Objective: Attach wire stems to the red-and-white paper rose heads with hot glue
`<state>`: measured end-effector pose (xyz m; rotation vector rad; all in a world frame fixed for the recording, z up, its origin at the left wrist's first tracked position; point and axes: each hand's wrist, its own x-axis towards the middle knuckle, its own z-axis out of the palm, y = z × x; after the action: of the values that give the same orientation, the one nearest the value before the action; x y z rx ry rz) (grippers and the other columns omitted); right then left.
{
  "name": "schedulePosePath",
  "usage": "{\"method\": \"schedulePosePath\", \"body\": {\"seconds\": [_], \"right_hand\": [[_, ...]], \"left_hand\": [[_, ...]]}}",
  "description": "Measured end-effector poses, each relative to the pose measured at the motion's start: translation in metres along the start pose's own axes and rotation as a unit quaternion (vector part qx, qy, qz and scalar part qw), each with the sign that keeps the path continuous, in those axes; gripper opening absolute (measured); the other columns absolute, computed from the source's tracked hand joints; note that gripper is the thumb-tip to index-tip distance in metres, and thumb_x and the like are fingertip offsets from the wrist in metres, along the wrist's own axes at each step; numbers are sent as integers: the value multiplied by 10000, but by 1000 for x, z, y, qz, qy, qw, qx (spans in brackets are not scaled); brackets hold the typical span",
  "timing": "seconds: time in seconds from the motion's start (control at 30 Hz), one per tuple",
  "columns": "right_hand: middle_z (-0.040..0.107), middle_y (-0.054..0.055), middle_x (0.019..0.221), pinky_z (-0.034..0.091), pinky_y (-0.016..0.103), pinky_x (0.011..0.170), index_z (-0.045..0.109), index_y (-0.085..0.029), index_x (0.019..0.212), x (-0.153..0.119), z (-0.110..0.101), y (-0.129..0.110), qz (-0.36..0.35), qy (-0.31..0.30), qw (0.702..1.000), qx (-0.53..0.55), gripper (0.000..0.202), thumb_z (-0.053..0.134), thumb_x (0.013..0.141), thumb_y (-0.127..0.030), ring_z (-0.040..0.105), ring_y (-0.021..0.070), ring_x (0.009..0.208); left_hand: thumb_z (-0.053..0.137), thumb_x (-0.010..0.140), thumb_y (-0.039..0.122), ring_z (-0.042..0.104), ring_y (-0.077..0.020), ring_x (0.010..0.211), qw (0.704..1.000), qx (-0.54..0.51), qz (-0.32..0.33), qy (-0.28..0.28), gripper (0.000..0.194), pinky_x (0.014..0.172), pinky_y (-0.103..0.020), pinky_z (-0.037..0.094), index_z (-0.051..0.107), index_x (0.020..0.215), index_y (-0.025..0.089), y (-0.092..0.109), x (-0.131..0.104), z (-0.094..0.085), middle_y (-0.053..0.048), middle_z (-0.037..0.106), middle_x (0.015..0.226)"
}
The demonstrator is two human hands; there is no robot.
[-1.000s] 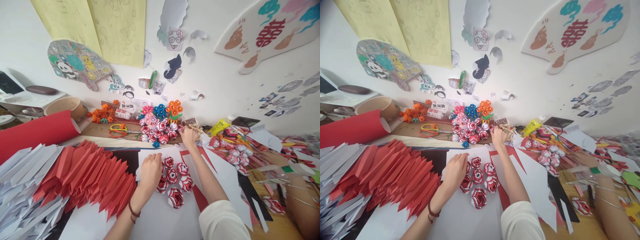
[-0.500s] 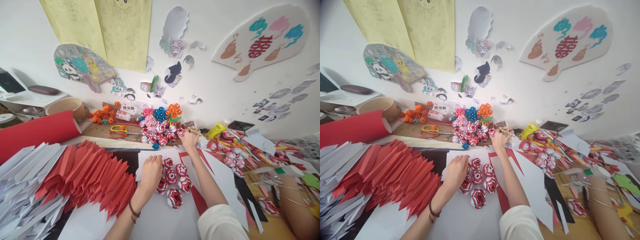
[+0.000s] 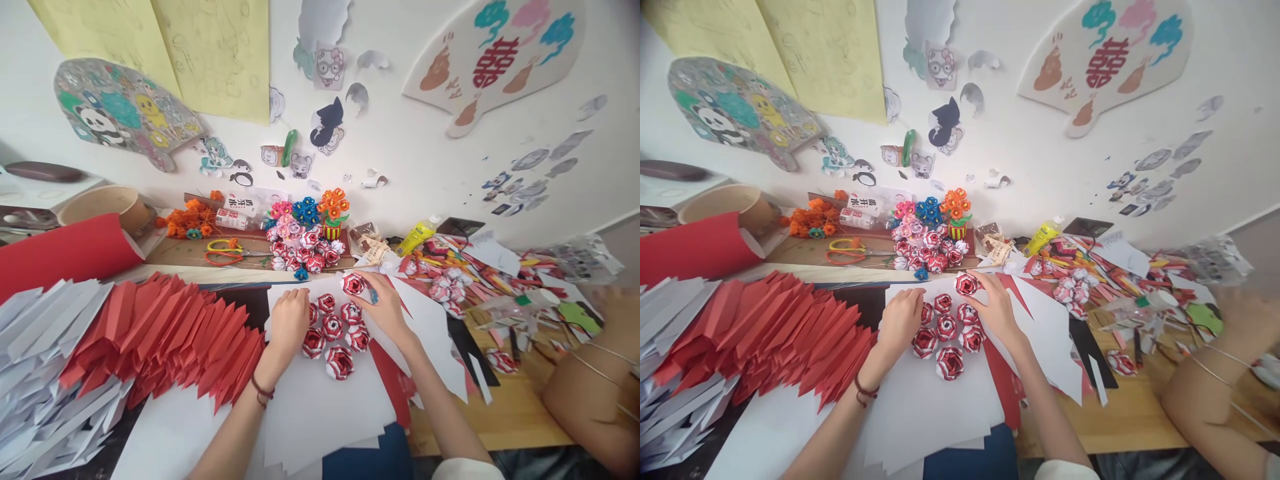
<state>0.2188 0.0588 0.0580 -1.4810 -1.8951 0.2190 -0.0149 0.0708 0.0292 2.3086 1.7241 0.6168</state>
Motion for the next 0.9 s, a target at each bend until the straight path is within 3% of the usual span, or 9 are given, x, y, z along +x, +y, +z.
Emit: {"method": "schedulePosePath", "body": {"seconds": [0.5, 0.77, 0.9], "right_hand": [[674, 65, 1197, 516, 426, 961, 567, -307, 1343, -1, 3, -2, -14, 5, 1000, 20, 491, 678, 880, -430, 641, 266, 1067], [690, 49, 1203, 521, 399, 950, 552, -338, 1370, -3, -4, -16, -77, 48, 996, 9, 493, 676, 894, -381, 657, 255, 1062], [687, 45, 1222, 510, 398, 967, 532, -340, 1390, 1, -5, -15, -93, 38, 995, 16, 496, 660, 911, -348, 642, 248, 1101]], "left_hand": [[411, 1014, 165, 649, -230, 983, 1000, 5, 9, 14, 264, 821, -320, 458, 657, 1107, 188, 0, -1, 1, -73, 726, 979], [403, 1019, 155, 650, -224, 1005, 1000, -8, 19, 18, 264, 853, -321, 460, 638, 1134, 194, 2, -1, -2, -70, 727, 1004], [417, 1017, 157, 652, -227, 993, 999, -12, 22, 21, 253, 843, -323, 462, 639, 1134, 189, 2, -1, -2, -69, 726, 1005]]}}
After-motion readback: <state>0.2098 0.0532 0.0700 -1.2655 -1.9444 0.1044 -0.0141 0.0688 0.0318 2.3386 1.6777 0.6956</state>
